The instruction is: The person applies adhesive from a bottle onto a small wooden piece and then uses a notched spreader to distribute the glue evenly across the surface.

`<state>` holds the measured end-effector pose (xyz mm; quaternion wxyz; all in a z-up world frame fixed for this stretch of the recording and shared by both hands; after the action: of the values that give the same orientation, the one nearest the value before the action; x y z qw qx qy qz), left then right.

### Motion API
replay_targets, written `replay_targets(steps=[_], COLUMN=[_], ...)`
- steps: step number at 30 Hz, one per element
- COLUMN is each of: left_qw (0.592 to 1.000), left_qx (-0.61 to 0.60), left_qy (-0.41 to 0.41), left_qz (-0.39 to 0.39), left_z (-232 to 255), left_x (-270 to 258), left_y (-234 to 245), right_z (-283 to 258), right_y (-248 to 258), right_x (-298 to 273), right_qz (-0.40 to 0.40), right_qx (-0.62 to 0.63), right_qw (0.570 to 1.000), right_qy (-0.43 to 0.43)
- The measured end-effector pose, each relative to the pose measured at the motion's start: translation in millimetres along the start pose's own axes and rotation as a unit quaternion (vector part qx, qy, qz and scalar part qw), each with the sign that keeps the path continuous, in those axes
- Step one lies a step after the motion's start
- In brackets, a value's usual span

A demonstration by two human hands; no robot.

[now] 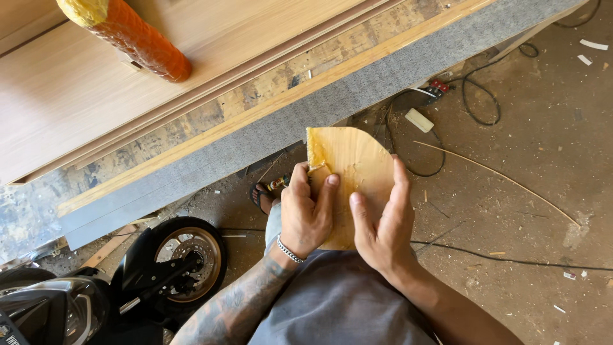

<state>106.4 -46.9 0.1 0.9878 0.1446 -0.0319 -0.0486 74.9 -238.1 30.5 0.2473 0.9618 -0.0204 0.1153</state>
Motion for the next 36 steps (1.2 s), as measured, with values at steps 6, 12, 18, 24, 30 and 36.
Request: replay_targets(steps=[6,12,18,24,30,36], left_qw=[0.999,0.983,0.983,0.999,0.998,0.985], left_qx=[-0.007,-0.135,-0.183,-0.032,-0.017,-0.128], left_qy=[0.017,0.098,0.031,-0.013,0.017,0.081], left_qz=[0.045,0.072,-0.01,0.019,0.066,0.088], left_z=[-7.2,-33.7,19.8,28.0,20.2,-27.6], left_x=[-3.6,3.7,7.5,-4.5,-7.2,5.0], left_y=[7.6,-4.3,-6.7,5.3,14.9,13.0], right_z=[-14.8,-8.9,-4.8,-11.8,-40.2,-48.5], right_y=[-1.3,1.8,9.2,13.8,17.6,11.3], right_x=[-7.3,-25.2,-14.8,-14.5,-19.1,-36.3], right_qz=[0.023,0.075,0.083,0.081,0.121,0.163], right_qx=[-0.003,-0.014,0.016,-0.008,-0.076,-0.144], right_qw=[0.998,0.991,0.992,0.995,0.984,0.966], right_qy=[0.053,0.11,0.098,0.059,0.104,0.142])
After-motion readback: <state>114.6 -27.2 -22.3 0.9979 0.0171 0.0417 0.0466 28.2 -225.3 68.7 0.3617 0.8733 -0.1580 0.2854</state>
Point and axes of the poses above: each hand's wrist, its own x-axis towards the middle knuckle, its own y-axis out of the back of the hand, z = x × y, the point moved 10 cm from there along x, towards the middle knuckle, and after that the axes turned 12 degrees about -z, right-handed, at the moved point
